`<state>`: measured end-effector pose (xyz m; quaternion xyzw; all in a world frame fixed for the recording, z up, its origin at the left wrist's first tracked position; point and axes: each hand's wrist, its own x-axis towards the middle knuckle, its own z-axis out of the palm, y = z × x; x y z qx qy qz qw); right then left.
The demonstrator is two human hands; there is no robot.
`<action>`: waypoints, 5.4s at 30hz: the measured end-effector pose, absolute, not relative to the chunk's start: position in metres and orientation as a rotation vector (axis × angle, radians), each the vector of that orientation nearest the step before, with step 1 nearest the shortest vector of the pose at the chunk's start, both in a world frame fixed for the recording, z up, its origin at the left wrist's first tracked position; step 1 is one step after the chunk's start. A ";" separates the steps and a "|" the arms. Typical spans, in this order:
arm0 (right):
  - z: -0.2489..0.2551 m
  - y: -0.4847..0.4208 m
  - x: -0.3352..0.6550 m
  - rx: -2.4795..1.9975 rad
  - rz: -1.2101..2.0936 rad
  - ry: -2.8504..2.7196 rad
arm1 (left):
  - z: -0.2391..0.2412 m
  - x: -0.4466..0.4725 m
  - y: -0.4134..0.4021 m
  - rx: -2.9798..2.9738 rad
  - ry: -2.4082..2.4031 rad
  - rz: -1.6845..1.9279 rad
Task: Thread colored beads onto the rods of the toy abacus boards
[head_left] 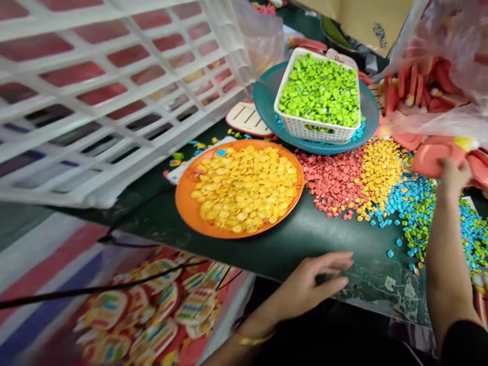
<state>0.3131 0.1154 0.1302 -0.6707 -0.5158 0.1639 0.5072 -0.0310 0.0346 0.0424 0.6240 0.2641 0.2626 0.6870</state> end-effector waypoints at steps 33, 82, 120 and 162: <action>0.030 -0.011 0.193 -1.756 0.507 -1.562 | 0.001 -0.013 -0.002 2.303 0.801 0.741; 0.027 -0.009 0.207 -1.667 0.140 -1.842 | 0.005 -0.002 0.001 2.515 0.800 0.764; 0.030 -0.028 0.170 -1.893 0.331 -1.707 | 0.001 -0.001 -0.015 2.193 1.244 1.042; 0.033 -0.007 0.198 -1.693 0.384 -1.739 | -0.003 -0.004 -0.002 2.154 1.099 0.914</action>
